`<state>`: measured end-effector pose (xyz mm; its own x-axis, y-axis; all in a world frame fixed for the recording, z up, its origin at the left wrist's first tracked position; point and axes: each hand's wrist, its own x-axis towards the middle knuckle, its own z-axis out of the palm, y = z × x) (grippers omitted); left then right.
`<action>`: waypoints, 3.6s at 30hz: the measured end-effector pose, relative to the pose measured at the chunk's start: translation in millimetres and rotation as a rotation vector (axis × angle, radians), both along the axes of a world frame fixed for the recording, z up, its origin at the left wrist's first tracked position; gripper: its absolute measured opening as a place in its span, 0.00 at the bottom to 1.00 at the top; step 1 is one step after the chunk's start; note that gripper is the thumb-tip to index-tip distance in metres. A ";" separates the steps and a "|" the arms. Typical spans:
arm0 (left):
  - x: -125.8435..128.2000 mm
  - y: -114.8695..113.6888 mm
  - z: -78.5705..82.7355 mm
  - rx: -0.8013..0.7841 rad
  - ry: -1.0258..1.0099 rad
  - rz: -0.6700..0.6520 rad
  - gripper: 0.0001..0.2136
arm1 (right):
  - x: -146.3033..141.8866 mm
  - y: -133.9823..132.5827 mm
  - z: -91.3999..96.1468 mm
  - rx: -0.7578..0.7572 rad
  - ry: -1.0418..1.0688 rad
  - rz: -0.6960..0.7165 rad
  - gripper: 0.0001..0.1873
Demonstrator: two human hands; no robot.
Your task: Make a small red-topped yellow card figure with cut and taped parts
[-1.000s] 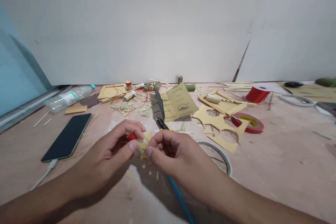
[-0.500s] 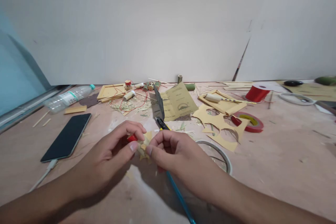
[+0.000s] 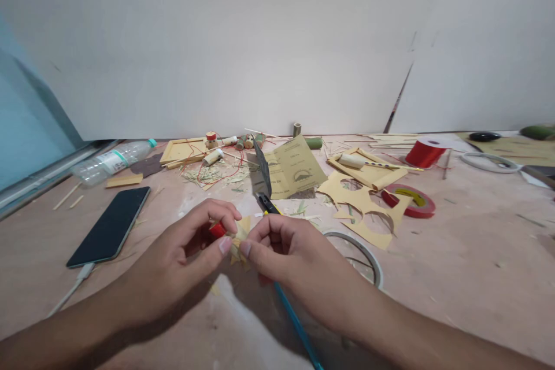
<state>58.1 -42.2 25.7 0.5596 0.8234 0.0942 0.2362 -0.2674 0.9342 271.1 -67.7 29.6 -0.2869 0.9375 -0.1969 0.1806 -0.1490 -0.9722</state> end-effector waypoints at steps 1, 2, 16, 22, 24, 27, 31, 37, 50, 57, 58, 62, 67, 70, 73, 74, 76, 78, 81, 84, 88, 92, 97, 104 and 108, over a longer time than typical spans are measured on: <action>0.0 -0.1 0.2 0.000 -0.002 0.002 0.03 | 0.2 -0.4 0.2 0.001 -0.001 -0.001 0.19; 0.1 -0.3 0.3 -0.002 -0.005 0.002 0.03 | 0.5 -0.8 0.3 0.003 -0.003 0.000 0.19; 1.4 -0.6 0.0 -0.025 -0.007 0.011 0.03 | 0.7 -0.8 0.9 0.012 -0.007 -0.002 0.19; 1.8 -0.5 -1.0 -0.036 -0.017 0.020 0.02 | 0.1 -1.6 2.8 0.012 -0.037 0.001 0.19; 2.2 -0.4 -1.4 -0.047 -0.017 0.023 0.03 | 0.0 -1.9 3.0 0.024 -0.050 0.005 0.18; 2.2 -0.6 -2.0 -0.061 -0.014 0.013 0.03 | 0.5 -2.9 2.2 0.082 -0.090 -0.005 0.19; 1.1 -0.1 -2.3 -0.097 -0.033 0.005 0.02 | 2.6 -3.4 -0.1 0.143 -0.147 -0.008 0.21; 0.2 1.2 0.1 -0.161 -0.110 0.038 0.02 | 4.8 -1.5 -3.6 0.166 -0.184 -0.005 0.23; -1.1 0.4 -1.4 -0.157 -0.080 0.007 0.01 | 1.6 -2.9 1.7 0.086 -0.068 0.040 0.13; -0.4 0.7 -0.8 -0.165 -0.084 0.007 0.01 | 1.8 -2.2 -1.0 0.089 -0.082 0.042 0.13; -0.5 0.4 -0.5 -0.166 -0.083 0.005 0.01 | 1.6 -2.2 -0.6 0.089 -0.084 0.044 0.12; -0.5 0.1 0.1 -0.169 -0.074 0.006 0.01 | 0.7 -2.0 0.6 0.086 -0.091 0.052 0.13; -0.1 0.7 -0.9 -0.171 -0.081 0.003 0.01 | 1.9 -2.7 -1.2 0.087 -0.094 0.051 0.12; 0.1 0.3 -1.2 -0.178 -0.083 0.009 0.01 | 2.1 -2.6 -2.5 0.096 -0.098 0.051 0.12; 0.6 0.3 -0.5 -0.179 -0.075 0.014 0.02 | 2.0 -2.1 -3.8 0.114 -0.110 0.048 0.13; 0.7 0.5 -0.3 -0.178 -0.071 0.016 0.02 | 2.2 -2.0 -4.1 0.118 -0.112 0.049 0.13; 0.9 1.1 0.2 -0.177 -0.066 0.017 0.02 | 2.9 -2.3 -4.5 0.122 -0.120 0.046 0.12; 0.5 1.2 0.4 -0.183 -0.072 0.022 0.02 | 4.3 -2.7 -4.3 0.122 -0.146 0.044 0.13; -0.6 0.6 0.5 -0.206 -0.104 0.019 0.02 | 6.6 -2.8 -3.7 0.136 -0.174 0.038 0.20; -1.2 -0.2 0.8 -0.242 -0.132 -0.006 0.02 | 7.1 -2.3 -3.5 0.153 -0.118 0.006 0.22; -0.6 -0.5 1.5 -0.270 -0.156 -0.048 0.03 | 3.4 -3.4 -3.4 0.078 0.015 0.064 0.16; 0.2 -0.5 2.5 -0.307 -0.162 -0.071 0.05 | 0.5 -3.6 -5.7 -0.011 0.129 0.156 0.18; 0.1 0.0 4.5 -0.319 -0.210 -0.097 0.07 | 2.3 1.9 -10.0 -0.132 0.248 0.178 0.21; -4.8 -0.1 4.1 -0.330 -0.171 -0.055 0.07 | 4.6 3.3 -8.1 -0.173 0.263 0.175 0.23; -1.4 -2.0 5.2 -0.289 -0.213 -0.087 0.07 | 3.0 2.9 -7.7 -0.166 0.283 0.174 0.22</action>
